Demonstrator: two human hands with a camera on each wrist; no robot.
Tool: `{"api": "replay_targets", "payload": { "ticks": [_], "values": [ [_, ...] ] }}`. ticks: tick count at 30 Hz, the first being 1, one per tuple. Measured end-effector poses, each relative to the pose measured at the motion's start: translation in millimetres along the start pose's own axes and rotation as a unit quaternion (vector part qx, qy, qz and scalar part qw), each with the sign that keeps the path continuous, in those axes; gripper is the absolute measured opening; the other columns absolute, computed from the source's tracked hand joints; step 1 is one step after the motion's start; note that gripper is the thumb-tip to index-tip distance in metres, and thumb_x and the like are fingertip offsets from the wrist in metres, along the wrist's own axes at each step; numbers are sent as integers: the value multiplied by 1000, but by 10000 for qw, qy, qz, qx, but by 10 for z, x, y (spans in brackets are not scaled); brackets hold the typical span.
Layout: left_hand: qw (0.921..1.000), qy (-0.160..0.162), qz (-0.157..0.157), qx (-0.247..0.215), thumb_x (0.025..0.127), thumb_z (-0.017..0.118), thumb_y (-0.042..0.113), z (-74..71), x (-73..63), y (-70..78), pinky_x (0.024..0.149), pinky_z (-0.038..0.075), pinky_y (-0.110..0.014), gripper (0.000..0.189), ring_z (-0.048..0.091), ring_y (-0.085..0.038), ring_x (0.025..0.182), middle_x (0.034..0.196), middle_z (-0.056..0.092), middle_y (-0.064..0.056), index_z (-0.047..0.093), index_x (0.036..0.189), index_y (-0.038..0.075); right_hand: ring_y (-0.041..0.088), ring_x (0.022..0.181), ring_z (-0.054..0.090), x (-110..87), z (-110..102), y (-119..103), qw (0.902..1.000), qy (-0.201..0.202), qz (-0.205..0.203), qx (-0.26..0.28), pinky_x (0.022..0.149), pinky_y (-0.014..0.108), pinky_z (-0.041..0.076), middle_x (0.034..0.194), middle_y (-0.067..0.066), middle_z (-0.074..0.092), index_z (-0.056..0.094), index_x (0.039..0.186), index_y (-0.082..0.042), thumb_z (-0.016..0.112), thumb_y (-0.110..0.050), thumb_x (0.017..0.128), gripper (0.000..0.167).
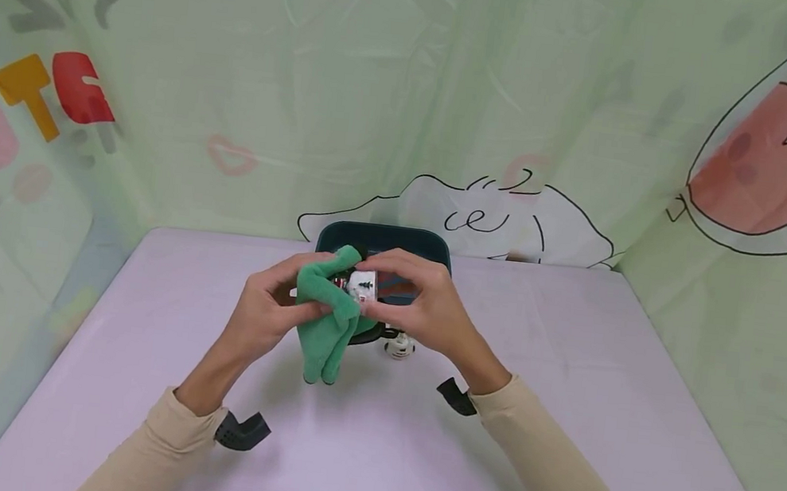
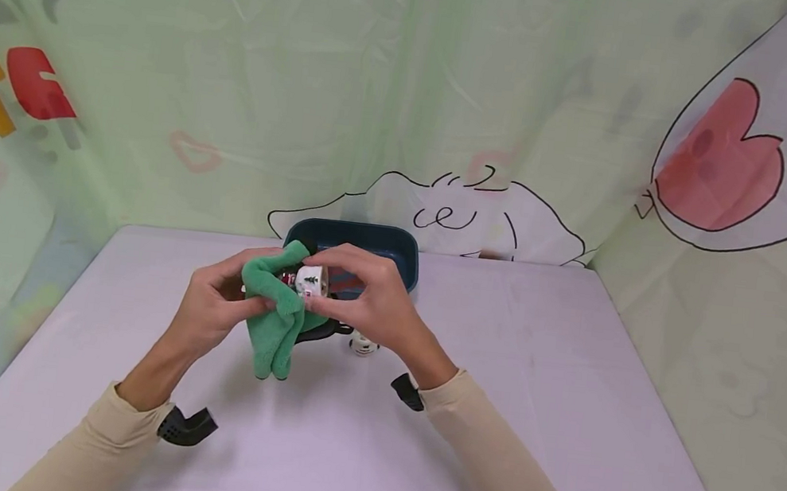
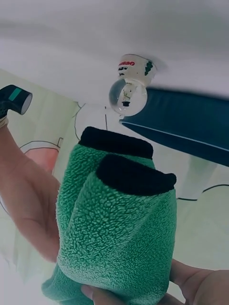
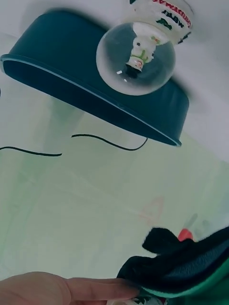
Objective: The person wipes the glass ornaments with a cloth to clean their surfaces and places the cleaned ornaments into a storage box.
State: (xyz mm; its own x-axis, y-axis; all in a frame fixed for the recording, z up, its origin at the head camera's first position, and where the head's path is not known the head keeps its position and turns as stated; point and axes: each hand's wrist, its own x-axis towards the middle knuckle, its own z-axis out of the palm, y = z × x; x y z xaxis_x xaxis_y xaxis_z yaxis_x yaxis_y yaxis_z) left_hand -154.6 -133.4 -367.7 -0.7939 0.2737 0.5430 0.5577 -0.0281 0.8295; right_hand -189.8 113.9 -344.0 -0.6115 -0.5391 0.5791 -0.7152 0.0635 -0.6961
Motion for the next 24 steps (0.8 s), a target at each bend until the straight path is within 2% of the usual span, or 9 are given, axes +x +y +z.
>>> {"api": "replay_targets", "payload": {
  "ticks": [4,12,18,24],
  "values": [
    [10000,-46,71,51,86,75,-9,14,-9,-4,83,61,-34,51,63,-20,115,134,63,-6,60,135,-2,17,91,70,0,-17,-50,9985,73,534,77,75,33,62,109,1,70,73,117,-11,84,-9,84,34],
    [9994,-121,214,251,85,75,-10,45,-10,-15,88,60,-36,54,59,-20,124,139,61,-9,61,136,-2,22,76,71,-7,-25,-106,9895,176,1393,339,69,33,62,93,6,72,74,112,-7,84,-11,84,31],
    [9987,-148,289,383,83,76,-13,43,-12,-15,84,61,-36,56,58,-20,126,139,60,-13,61,136,-2,31,72,68,-13,-34,-89,9853,120,1670,339,65,29,58,87,6,72,73,113,-7,80,-15,89,27],
    [9987,-120,248,427,83,77,-11,25,2,-8,85,61,-35,58,59,-21,126,139,60,-12,61,137,1,29,77,69,-24,-33,-66,9825,51,1800,473,69,35,60,91,7,72,72,117,-7,77,-15,91,28]
  ]
}}
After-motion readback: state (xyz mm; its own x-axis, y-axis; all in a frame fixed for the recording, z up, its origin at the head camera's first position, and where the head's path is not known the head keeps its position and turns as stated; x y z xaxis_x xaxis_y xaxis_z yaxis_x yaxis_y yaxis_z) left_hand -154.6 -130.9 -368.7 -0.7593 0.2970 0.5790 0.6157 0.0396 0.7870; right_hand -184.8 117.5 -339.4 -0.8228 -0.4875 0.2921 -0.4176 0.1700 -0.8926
